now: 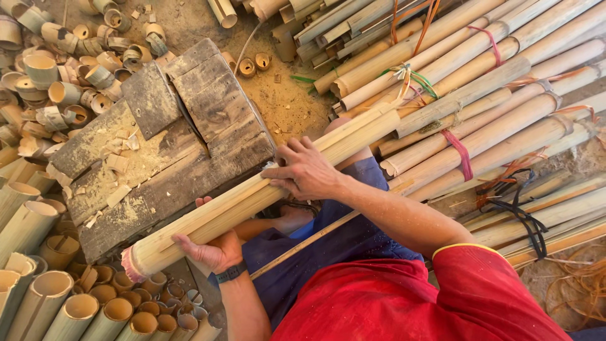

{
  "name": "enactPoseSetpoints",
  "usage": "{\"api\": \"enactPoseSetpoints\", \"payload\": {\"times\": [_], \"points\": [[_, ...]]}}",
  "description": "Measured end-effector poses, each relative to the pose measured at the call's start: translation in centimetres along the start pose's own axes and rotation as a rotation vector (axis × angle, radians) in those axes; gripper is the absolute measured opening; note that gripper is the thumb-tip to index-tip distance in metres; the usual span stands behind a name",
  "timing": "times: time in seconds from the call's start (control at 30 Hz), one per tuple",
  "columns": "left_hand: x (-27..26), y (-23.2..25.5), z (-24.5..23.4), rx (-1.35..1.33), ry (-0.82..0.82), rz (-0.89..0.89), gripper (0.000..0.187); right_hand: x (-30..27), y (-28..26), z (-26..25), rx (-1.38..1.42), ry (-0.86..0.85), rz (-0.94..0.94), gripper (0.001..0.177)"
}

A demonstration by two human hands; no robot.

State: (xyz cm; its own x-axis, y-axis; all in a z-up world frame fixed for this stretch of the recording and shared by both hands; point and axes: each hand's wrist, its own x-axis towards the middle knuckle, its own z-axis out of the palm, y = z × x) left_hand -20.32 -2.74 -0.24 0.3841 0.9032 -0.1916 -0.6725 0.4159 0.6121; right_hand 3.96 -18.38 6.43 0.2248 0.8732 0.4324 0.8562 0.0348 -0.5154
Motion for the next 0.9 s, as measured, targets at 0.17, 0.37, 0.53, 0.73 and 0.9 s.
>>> {"api": "enactPoseSetpoints", "payload": {"times": [0.17, 0.37, 0.53, 0.73, 0.9], "points": [[0.2, -0.2, 0.9, -0.005, 0.087, -0.006, 0.088, -0.1, -1.0, 1.0, -0.011, 0.012, 0.03, 0.026], [0.4, -0.4, 1.7, -0.014, 0.142, 0.003, 0.074, -0.2, -0.8, 1.6, -0.014, 0.016, 0.017, 0.026], [0.2, -0.8, 1.7, 0.036, 0.178, 0.006, 0.083, -0.1, -0.8, 1.8, -0.007, 0.005, 0.022, 0.027], [1.1, -1.3, 2.3, -0.013, 0.231, -0.019, 0.088, -0.1, -0.3, 1.3, -0.111, -0.005, -0.019, 0.051], [2.4, -3.9, 5.5, -0.077, 0.283, -0.005, 0.08, 0.7, 2.4, -0.1, -0.368, -0.376, 0.087, 0.09]]}}
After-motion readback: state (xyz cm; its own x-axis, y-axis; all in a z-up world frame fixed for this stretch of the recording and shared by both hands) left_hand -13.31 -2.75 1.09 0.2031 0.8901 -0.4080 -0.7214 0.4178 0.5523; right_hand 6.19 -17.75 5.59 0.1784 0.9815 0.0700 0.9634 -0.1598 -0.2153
